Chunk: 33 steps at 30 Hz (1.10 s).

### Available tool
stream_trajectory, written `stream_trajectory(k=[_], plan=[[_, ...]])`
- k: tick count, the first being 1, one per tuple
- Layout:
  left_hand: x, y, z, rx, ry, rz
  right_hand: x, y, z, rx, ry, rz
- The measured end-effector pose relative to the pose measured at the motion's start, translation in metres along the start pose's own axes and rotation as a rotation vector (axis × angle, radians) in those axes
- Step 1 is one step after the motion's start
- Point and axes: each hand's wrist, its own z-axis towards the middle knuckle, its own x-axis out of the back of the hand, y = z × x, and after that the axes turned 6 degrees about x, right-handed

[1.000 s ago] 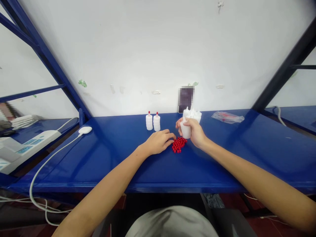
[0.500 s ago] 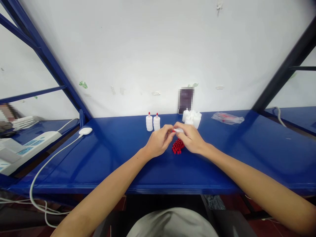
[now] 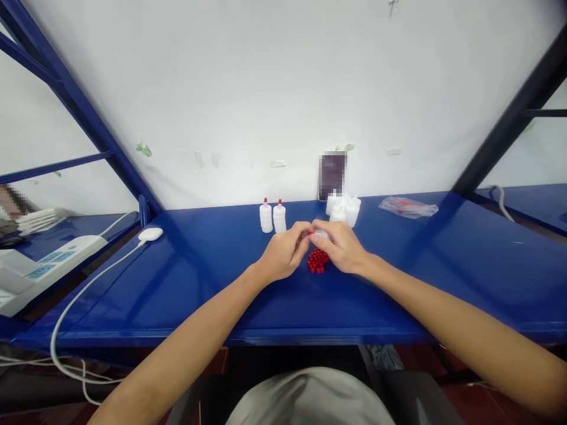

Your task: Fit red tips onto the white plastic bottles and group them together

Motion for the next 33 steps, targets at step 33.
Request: stream_trajectory(k=[33], plan=[[0.068,-0.057,0.001,0.35,-0.219,0.549,-0.004,0.0,0.002,-0.027,-0.016,-0.066]])
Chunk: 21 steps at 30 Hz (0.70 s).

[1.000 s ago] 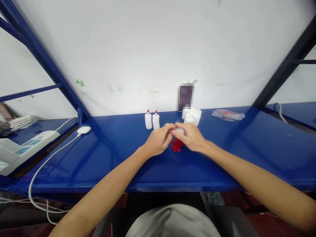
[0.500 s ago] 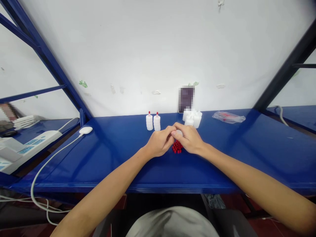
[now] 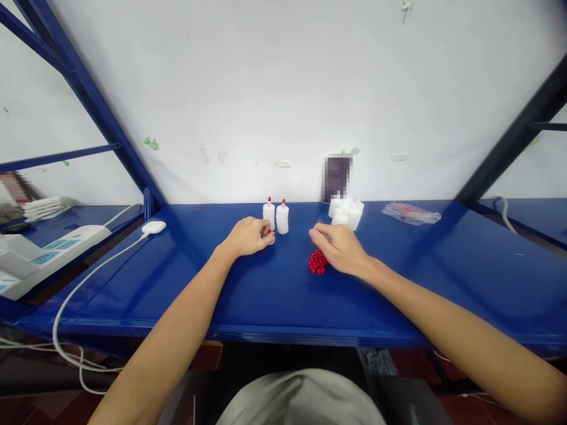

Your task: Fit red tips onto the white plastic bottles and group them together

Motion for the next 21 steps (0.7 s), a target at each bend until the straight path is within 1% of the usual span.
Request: stream_trajectory(k=[3,6,9,11,12,13,15,17,21], plan=[[-0.003,-0.003,0.002,0.065,-0.003,-0.019,-0.001,0.0,0.0,0.001,0.0,-0.007],[-0.003,-0.004,0.003,0.109,0.014,-0.019,-0.001,0.001,0.0,0.004,-0.007,-0.007],[0.003,0.001,0.001,0.15,0.101,0.001,-0.001,0.001,-0.001,0.007,-0.007,-0.006],[0.007,0.01,-0.001,0.128,0.151,0.004,-0.001,0.001,-0.001,0.007,-0.006,-0.002],[0.008,0.015,-0.002,0.092,0.144,0.009,-0.001,0.001,-0.001,0.006,-0.008,0.002],[0.009,0.021,-0.003,0.048,0.113,0.022,-0.001,0.001,-0.001,0.006,-0.011,0.005],[0.007,0.031,-0.004,-0.016,0.017,0.076,-0.002,0.0,-0.001,0.007,-0.015,0.005],[0.003,0.039,-0.004,-0.033,-0.054,0.139,-0.002,0.0,0.0,0.008,-0.016,0.001],[-0.005,0.046,-0.005,-0.02,-0.114,0.2,-0.002,-0.001,0.0,0.01,-0.012,-0.002]])
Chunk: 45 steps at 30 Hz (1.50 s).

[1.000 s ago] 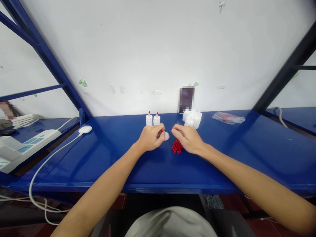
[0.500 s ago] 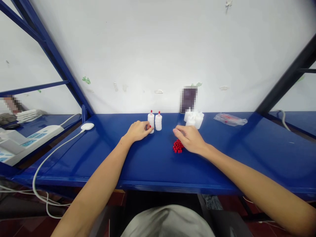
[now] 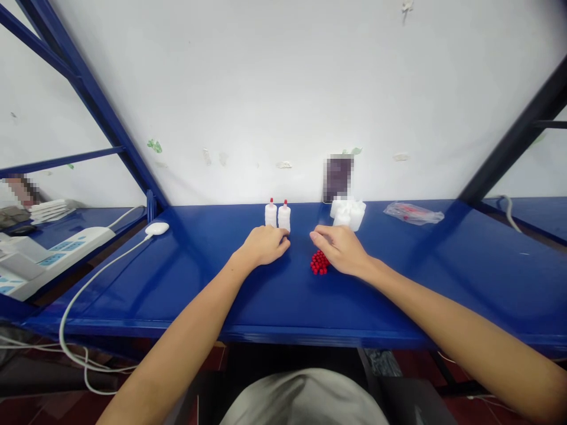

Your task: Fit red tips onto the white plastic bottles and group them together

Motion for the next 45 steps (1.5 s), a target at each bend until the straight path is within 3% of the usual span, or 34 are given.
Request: stream_trajectory(k=[6,9,12,15,20,29,40,45], plan=[[-0.004,-0.002,0.0,0.035,-0.031,0.017,0.001,0.001,0.0,-0.013,0.02,-0.006],[-0.002,0.001,-0.002,-0.022,0.0,-0.022,0.002,0.002,0.0,-0.044,0.075,0.077],[0.001,0.01,-0.005,-0.157,0.003,-0.13,0.002,0.003,0.003,-0.137,0.142,0.403],[-0.001,0.021,-0.006,-0.279,-0.022,-0.269,0.003,0.002,0.009,-0.343,0.197,0.803],[-0.01,0.027,-0.005,-0.315,-0.016,-0.413,0.007,-0.001,0.015,-0.475,0.231,1.118],[-0.014,0.028,-0.004,-0.364,0.007,-0.503,0.005,-0.002,0.012,-0.488,0.203,1.084],[-0.011,0.029,-0.004,-0.385,0.015,-0.493,0.002,-0.001,0.015,-0.496,0.295,1.089],[-0.01,0.029,-0.004,-0.379,-0.001,-0.493,0.003,-0.004,0.015,-0.521,0.192,1.085]])
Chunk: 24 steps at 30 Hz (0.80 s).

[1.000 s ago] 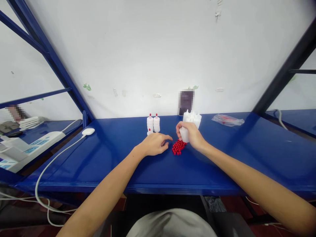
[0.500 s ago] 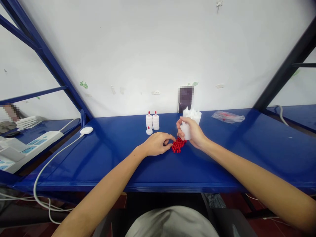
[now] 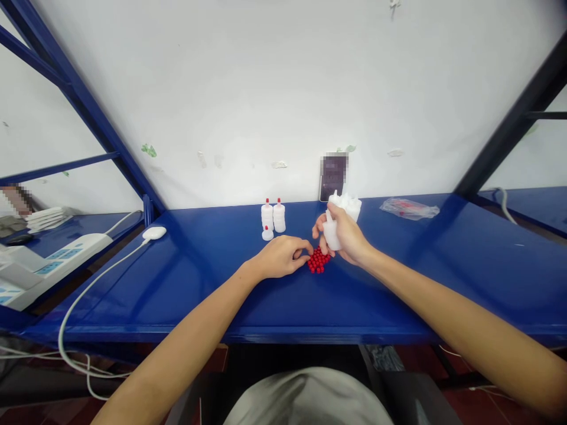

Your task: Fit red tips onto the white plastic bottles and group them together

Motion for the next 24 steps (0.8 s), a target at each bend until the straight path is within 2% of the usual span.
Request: stream_trajectory(k=[4,9,11,16,18,21,24], plan=[[0.0,0.001,0.0,0.007,-0.011,0.006,0.0,0.002,-0.002,-0.003,-0.047,-0.077],[-0.001,0.0,0.0,0.039,-0.005,-0.073,0.003,0.003,-0.004,0.139,-0.121,-0.261],[-0.002,0.0,0.0,0.055,0.076,-0.135,0.004,0.004,-0.004,0.197,-0.14,-0.306],[-0.003,0.004,0.002,0.061,0.407,-0.297,0.007,0.008,-0.005,0.25,-0.163,-0.382],[-0.003,0.008,0.002,0.046,0.506,-0.321,0.008,0.009,-0.006,0.274,-0.183,-0.434],[-0.004,0.013,0.001,0.002,0.583,-0.308,0.008,0.009,-0.008,0.336,-0.234,-0.503],[-0.006,0.016,0.0,-0.052,0.588,-0.286,0.008,0.007,-0.01,0.391,-0.272,-0.535]])
